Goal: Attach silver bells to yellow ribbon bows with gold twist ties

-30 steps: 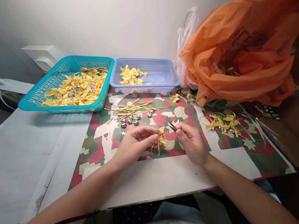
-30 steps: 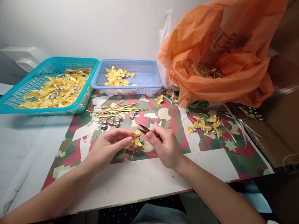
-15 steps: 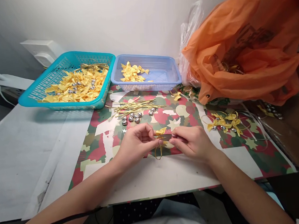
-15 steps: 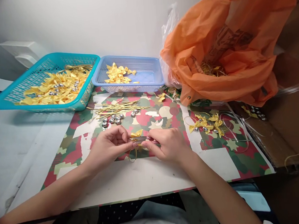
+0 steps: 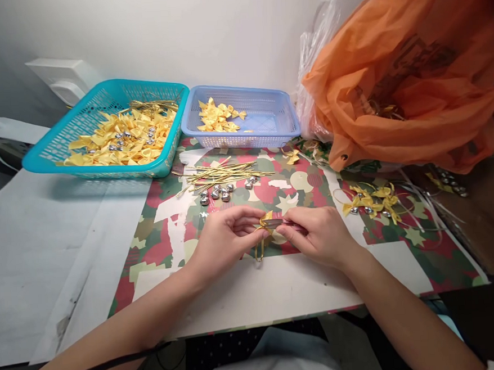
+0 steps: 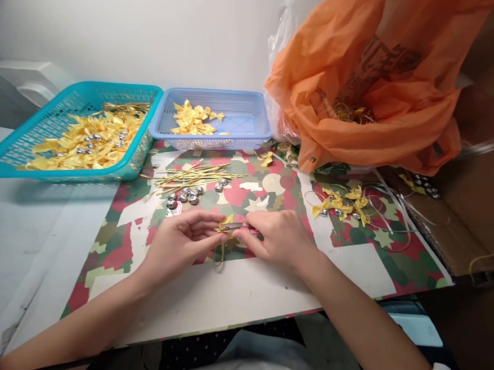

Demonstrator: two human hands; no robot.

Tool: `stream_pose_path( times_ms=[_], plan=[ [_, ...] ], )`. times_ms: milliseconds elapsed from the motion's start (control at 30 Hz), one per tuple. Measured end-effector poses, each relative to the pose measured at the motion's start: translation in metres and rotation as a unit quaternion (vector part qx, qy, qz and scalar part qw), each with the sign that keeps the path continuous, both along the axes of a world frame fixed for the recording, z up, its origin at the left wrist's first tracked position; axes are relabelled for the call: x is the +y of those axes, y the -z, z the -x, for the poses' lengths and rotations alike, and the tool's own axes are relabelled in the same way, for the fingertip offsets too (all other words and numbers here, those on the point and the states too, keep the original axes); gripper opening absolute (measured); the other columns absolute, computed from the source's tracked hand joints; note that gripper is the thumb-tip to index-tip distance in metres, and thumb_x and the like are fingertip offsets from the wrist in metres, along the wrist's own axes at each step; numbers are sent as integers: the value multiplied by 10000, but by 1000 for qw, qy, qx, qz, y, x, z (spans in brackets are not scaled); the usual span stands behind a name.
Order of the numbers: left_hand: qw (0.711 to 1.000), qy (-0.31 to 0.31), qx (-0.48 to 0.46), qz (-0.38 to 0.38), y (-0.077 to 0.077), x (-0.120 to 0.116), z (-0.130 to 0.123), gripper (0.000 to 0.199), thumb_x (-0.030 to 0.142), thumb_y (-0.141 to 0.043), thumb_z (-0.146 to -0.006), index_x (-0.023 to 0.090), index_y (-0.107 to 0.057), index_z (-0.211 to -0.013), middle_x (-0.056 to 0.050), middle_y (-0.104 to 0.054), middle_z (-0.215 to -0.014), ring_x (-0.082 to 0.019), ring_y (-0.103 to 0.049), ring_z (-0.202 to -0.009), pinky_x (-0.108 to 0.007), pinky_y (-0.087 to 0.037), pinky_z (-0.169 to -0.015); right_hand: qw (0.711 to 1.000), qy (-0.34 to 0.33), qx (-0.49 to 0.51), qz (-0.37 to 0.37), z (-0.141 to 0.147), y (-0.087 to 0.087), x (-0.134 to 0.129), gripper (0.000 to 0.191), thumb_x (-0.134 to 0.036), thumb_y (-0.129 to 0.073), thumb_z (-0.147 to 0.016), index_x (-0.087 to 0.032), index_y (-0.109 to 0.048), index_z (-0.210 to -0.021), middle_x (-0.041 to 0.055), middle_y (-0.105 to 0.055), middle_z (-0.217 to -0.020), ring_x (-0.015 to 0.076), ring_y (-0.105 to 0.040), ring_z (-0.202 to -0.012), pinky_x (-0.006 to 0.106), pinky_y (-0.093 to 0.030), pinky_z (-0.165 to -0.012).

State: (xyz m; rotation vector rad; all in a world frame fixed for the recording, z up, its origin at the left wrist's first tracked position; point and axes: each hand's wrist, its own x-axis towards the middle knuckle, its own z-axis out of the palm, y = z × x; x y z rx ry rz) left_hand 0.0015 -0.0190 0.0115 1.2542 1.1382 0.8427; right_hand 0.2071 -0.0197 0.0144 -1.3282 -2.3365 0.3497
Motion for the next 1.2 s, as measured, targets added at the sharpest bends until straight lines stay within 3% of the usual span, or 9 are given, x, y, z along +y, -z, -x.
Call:
stream_pose_path(
  times_ms=[233, 400, 833, 1200],
  plan=[
    [1000, -7, 2, 19, -3, -1, -2, 239, 221, -780, -710, 159, -702, -927, -49, -772, -841, -189, -740, -734, -250, -631, -613, 999, 11, -28, -40, 2, 7, -2, 399, -436, -474, -928, -175, -532, -633, -1, -573, -562, 94, -389, -482, 264, -189, -509],
    [999, -9, 8, 35, -5, -1, -3, 224, 201, -773, -718, 164, -700, -927, -48, -776, -848, -192, -745, -738, -246, -632, -606, 998, 10, -25, -52, 3, 6, -2, 411, -433, -467, -932, -176, -525, -616, -4, -543, -531, 95, -382, -476, 260, -187, -503],
    [1000, 12, -8, 22, -4, 1, -2, 234, 177, -761, -713, 170, -698, -938, -38, -769, -838, -163, -729, -692, -237, -624, -615, 997, 16, 18, 68, 4, 1, 1, 406, -393, -488, -906, -182, -391, -573, -36, -429, -509, 86, -332, -484, 246, -191, -506],
    [1000, 7, 2, 17, -2, 1, -1, 240, 184, -758, -707, 167, -693, -937, -49, -759, -873, -156, -712, -696, -236, -617, -601, 993, 15, 41, 107, 4, 2, 2, 405, -401, -480, -917, -185, -426, -578, -34, -431, -512, 92, -369, -494, 250, -204, -516]
  ],
)
